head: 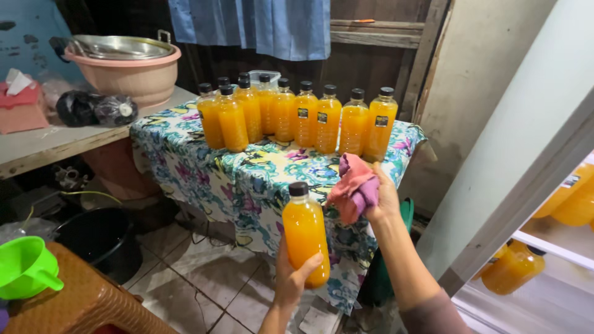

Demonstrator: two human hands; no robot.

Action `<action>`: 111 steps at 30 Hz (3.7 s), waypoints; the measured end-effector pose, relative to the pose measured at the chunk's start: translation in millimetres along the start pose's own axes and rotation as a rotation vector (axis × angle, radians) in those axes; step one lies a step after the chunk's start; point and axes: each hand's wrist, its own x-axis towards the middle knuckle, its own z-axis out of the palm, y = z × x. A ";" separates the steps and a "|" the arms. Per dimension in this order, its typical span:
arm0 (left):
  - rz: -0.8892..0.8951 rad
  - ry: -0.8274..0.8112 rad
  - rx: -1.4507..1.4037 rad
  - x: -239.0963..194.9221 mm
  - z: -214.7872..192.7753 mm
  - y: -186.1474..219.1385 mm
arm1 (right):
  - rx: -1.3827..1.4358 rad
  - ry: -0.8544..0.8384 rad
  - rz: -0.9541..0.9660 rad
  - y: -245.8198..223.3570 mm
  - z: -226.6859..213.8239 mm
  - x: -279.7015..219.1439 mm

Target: The person wipes multiple bottles of orange liquid with a pink cloth and places them one by one into an open refrigerator. The person handles the bottles individually, wiping them before arranging them on the shelves.

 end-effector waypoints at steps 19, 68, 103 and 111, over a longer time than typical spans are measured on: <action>0.010 -0.171 0.140 -39.0 -6.5 -43.9 | -0.997 -0.234 -0.229 31.8 89.1 -164.3; -0.012 -0.284 0.182 -50.8 17.0 -19.3 | -1.250 -0.228 -0.473 18.8 96.0 -217.9; -0.126 -0.197 -0.182 -44.7 40.0 -13.4 | -0.168 -0.114 0.262 25.7 38.1 -185.5; 0.166 0.053 0.282 -34.9 26.1 -5.2 | -1.092 -0.089 -0.493 79.9 30.1 -231.8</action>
